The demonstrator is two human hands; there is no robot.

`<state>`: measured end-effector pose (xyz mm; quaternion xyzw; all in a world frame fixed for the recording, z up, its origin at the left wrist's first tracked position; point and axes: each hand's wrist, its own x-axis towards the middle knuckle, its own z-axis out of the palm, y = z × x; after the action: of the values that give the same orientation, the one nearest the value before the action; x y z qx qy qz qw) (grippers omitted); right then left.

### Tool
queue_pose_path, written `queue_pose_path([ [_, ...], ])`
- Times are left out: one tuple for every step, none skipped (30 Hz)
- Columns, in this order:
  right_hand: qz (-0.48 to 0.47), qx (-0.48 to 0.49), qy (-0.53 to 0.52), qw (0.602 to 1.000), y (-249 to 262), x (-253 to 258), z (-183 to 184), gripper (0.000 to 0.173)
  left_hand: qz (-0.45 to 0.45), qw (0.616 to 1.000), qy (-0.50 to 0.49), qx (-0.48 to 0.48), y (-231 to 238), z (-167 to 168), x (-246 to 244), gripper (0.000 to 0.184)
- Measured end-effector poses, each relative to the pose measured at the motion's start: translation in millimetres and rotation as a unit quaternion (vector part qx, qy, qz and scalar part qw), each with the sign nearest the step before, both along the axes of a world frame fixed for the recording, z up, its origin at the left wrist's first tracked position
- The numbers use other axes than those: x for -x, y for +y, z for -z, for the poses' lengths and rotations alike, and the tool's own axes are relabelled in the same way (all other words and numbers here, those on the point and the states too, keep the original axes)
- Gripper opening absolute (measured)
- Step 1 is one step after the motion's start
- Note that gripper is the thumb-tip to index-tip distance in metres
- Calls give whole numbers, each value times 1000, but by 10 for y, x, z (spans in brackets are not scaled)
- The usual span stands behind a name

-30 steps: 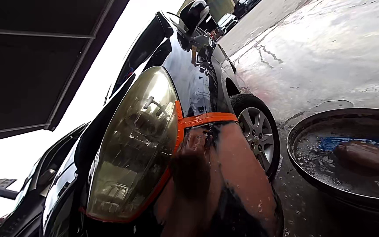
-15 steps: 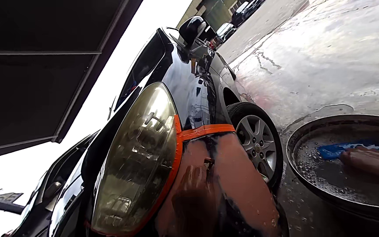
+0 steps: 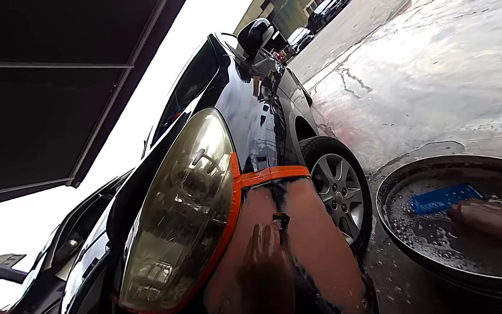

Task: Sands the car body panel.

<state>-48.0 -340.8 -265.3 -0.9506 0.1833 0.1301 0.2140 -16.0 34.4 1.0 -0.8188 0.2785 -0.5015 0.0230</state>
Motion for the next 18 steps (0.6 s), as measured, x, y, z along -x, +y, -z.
queue_pose_path([
  [1, 2, -1, 1000, -5, -28, -14, 33, 16, 1000, -15, -11, 30, -9, -62, 24],
  [1, 10, -6, 1000, -1, -42, 9, 33, 13, 1000, -17, -22, 23, -85, -141, 27],
  [-1, 16, -7, 1000, 8, -42, 41, 32, 1, 1000, -6, -20, -11, -190, -221, 28],
  [-3, 23, -6, 1000, 21, -33, 77, 32, -10, 1000, 17, -4, -52, -279, -277, 27],
  [-6, 25, 0, 1000, 29, -17, 103, 33, -24, 999, 31, 13, -82, -307, -273, 25],
  [-6, 24, 2, 1000, 19, -3, 103, 33, -36, 999, 28, 26, -91, -272, -221, 25],
  [-2, 22, 4, 1000, 8, 5, 79, 32, -41, 998, 18, 32, -74, -202, -146, 25],
  [1, 18, 2, 1000, -2, -1, 54, 32, -40, 999, 13, 33, -46, -145, -74, 23],
  [4, 15, -2, 1000, -10, -23, 33, 32, -38, 999, 10, 35, -30, -136, -53, 23],
  [3, 17, -6, 1000, -9, -38, 39, 32, -37, 999, 16, 35, -33, -178, -67, 24],
  [-2, 22, -11, 1000, -4, -39, 51, 31, -40, 998, 32, 36, -57, -252, -92, 24],
  [-6, 26, -13, 1000, 3, -30, 64, 31, -40, 997, 56, 46, -94, -323, -124, 22],
  [-8, 22, -11, 1000, 19, -5, 76, 32, -42, 995, 73, 52, -116, -348, -139, 22],
  [-11, 17, -3, 1000, 27, 16, 80, 32, -45, 995, 76, 51, -113, -322, -118, 22],
  [-10, 10, 0, 1000, 19, 22, 70, 32, -40, 996, 69, 51, -91, -262, -82, 21],
  [-6, 3, -3, 1000, 0, 11, 64, 32, -33, 997, 55, 46, -55, -189, -43, 20],
  [-4, 0, -5, 1000, -12, -12, 52, 31, -22, 998, 41, 39, -16, -138, -24, 19],
  [-2, 2, -13, 1000, -15, -28, 38, 31, -14, 999, 31, 33, 3, -147, -59, 20],
])
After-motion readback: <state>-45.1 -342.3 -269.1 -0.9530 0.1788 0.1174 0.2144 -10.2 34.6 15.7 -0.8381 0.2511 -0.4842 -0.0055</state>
